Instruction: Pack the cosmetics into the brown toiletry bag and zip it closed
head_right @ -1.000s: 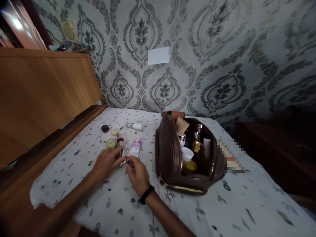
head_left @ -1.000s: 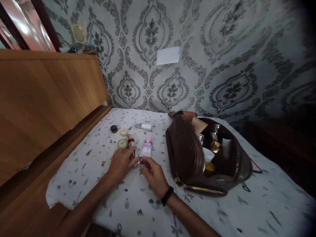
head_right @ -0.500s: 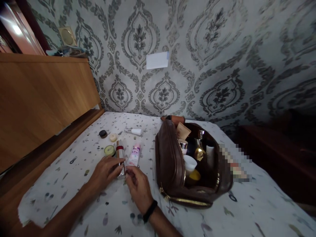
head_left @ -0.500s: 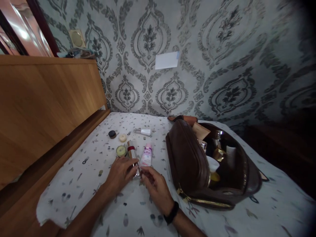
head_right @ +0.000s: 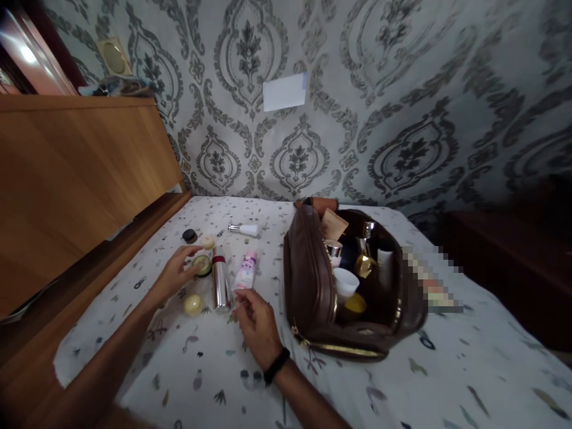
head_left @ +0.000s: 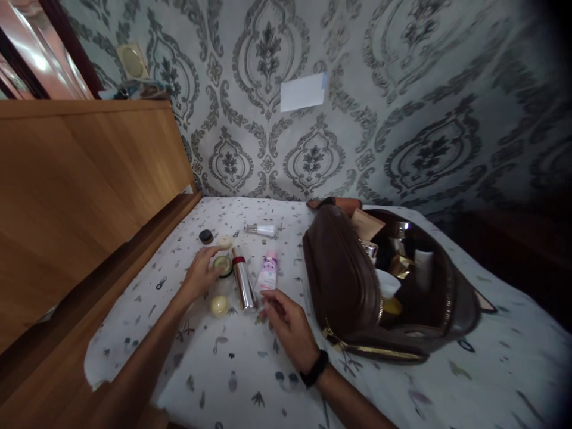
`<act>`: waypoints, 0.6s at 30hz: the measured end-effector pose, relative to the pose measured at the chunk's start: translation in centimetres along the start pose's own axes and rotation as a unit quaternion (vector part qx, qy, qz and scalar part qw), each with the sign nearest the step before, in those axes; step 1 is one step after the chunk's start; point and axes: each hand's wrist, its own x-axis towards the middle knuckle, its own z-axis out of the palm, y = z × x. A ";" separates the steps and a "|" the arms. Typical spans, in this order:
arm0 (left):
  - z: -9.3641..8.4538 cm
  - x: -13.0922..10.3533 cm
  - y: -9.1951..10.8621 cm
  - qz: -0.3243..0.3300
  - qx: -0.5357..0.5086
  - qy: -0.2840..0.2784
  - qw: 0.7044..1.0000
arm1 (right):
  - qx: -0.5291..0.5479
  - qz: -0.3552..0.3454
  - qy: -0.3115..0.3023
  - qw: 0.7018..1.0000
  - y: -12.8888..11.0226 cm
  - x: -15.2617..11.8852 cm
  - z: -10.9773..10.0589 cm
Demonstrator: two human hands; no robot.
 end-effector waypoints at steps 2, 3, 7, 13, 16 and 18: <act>0.4 1.2 0.3 0.044 0.017 -0.017 0.999 | -0.007 -0.003 0.003 1.000 0.0 0.0 0.0; 0.7 2.2 0.6 0.067 0.028 -0.024 0.997 | -0.011 -0.008 0.005 1.000 0.0 0.0 0.0; 2.5 7.7 1.4 0.106 0.119 -0.057 0.986 | -0.027 -0.025 0.008 0.999 0.2 0.0 -0.1; 6.1 14.0 1.9 0.095 0.188 -0.111 0.971 | -0.041 -0.041 0.034 0.998 0.4 0.0 0.1; 6.4 14.4 2.0 0.107 0.201 -0.142 0.963 | -0.063 -0.055 0.053 0.995 0.0 0.0 0.2; 6.1 14.1 1.9 0.119 0.201 -0.163 0.959 | -0.081 -0.052 0.060 0.994 -0.8 -0.5 0.2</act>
